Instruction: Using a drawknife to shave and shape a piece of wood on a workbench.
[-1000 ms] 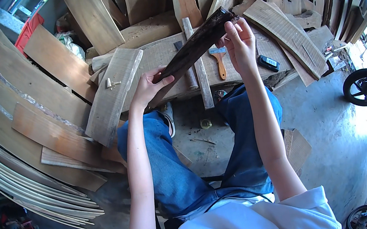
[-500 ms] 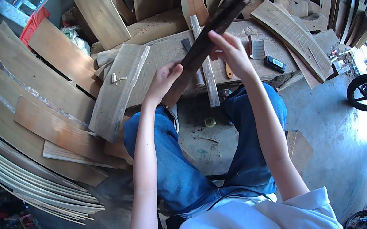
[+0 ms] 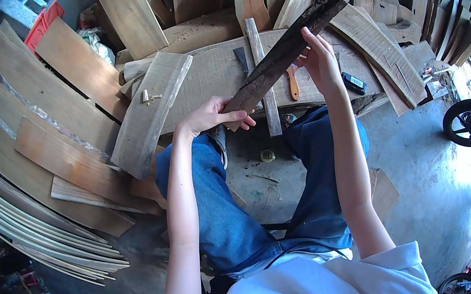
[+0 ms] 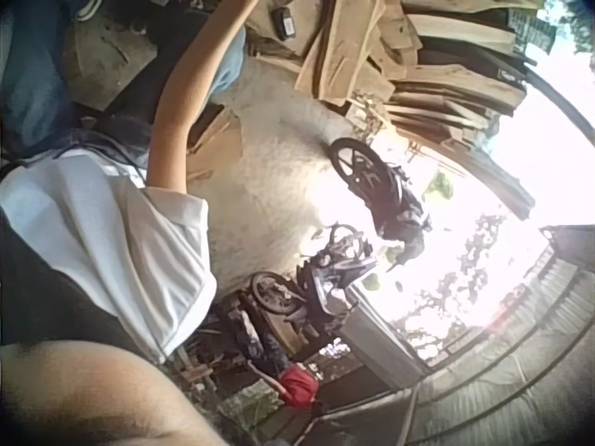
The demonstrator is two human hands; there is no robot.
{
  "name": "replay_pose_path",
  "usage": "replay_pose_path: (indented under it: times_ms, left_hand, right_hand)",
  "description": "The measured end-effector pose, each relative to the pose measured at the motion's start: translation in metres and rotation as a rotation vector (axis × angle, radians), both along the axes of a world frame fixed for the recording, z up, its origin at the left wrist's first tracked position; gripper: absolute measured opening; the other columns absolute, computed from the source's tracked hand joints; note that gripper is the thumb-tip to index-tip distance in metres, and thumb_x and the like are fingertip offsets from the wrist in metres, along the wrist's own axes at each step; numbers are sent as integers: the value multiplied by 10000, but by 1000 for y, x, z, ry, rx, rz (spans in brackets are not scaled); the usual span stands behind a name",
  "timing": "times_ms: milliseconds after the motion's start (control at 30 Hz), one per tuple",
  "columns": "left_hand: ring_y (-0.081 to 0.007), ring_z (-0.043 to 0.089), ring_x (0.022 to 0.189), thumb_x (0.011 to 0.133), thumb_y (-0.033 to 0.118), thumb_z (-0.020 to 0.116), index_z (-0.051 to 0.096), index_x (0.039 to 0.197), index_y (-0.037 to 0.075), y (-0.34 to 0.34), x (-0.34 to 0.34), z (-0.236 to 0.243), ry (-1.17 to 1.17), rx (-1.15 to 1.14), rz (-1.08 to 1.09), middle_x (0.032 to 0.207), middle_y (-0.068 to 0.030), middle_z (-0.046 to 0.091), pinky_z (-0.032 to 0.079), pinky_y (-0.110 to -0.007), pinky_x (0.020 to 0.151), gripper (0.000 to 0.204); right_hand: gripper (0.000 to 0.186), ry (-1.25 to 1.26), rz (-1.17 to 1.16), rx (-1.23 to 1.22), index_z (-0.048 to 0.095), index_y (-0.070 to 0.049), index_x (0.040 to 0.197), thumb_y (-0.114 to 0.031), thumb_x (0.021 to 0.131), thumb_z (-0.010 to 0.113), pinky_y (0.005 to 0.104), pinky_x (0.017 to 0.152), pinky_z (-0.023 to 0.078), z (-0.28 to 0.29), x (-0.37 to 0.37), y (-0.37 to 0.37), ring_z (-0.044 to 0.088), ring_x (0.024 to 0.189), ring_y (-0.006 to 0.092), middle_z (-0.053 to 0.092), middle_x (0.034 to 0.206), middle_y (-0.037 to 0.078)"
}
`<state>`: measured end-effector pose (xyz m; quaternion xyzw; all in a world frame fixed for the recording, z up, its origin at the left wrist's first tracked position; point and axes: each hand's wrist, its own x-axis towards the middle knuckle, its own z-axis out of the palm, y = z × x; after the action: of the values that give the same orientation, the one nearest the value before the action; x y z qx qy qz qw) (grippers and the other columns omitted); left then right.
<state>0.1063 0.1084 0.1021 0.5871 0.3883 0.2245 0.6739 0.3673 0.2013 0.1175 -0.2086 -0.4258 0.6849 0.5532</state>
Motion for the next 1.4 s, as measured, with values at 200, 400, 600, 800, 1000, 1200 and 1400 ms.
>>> replay_pose_path:
  times_ms: [200, 400, 600, 800, 1000, 1200, 1400]
  left_hand:
    - [-201, 641, 920, 907, 375, 513, 526, 1150, -19, -4, 2, 4, -95, -28, -109, 1041, -163, 639, 475, -310, 859, 464]
    - [-226, 585, 1053, 925, 566, 279, 455, 1270, 1, -2, -9, 5, -295, -106, -70, 1195, -182, 561, 429, -346, 932, 685]
    - [-322, 315, 1310, 792, 772, 118, 240, 1414, 57, -5, -21, 19, -971, -60, 351, 1430, -210, 284, 230, -497, 1071, 956]
    - [-336, 256, 1336, 784, 781, 116, 223, 1416, 40, -4, -16, 25, -1072, -32, 414, 1436, -239, 249, 134, -491, 1101, 980]
    - [-402, 304, 1293, 774, 763, 327, 231, 1411, 46, -2, -16, 14, -997, -140, 291, 1415, -252, 274, 258, -531, 1059, 964]
    - [-438, 290, 1289, 688, 844, 319, 302, 1363, 13, 6, -2, -3, -1332, -189, 415, 1356, -251, 366, 262, -554, 1046, 1070]
    - [-154, 593, 895, 874, 446, 558, 434, 1153, 120, 27, 0, -29, -723, 267, 1137, 1033, -64, 581, 521, -365, 767, 448]
  right_hand:
    - [187, 29, -52, -66, 559, -65, 926, -250, 924, 531, 224, 530, 354, 0, 1, 0, 507, 617, 87, 612, 822, 27]
    - [191, 129, -77, -102, 566, -87, 904, -276, 913, 540, 227, 541, 364, 0, 1, 1, 557, 678, 94, 627, 825, 22]
    - [203, 168, -143, -72, 571, -100, 906, -301, 896, 547, 233, 553, 340, -1, 5, 2, 550, 709, 83, 633, 825, 12]
    - [203, 230, -179, -106, 579, -86, 916, -281, 918, 520, 269, 586, 390, 2, 2, 3, 565, 711, 108, 643, 843, 37]
    - [188, 304, -15, -121, 566, -96, 911, -282, 918, 533, 306, 614, 492, -24, -20, 9, 614, 640, 193, 624, 749, 69]
    - [384, 173, -65, -147, 534, -5, 1142, -322, 926, 507, 367, 872, 498, -37, -31, 0, 631, 927, 261, 629, 989, 155]
    - [381, 104, 28, -126, 508, 121, 1125, -207, 933, 481, 396, 909, 501, -41, -62, -18, 620, 969, 325, 595, 1066, 257]
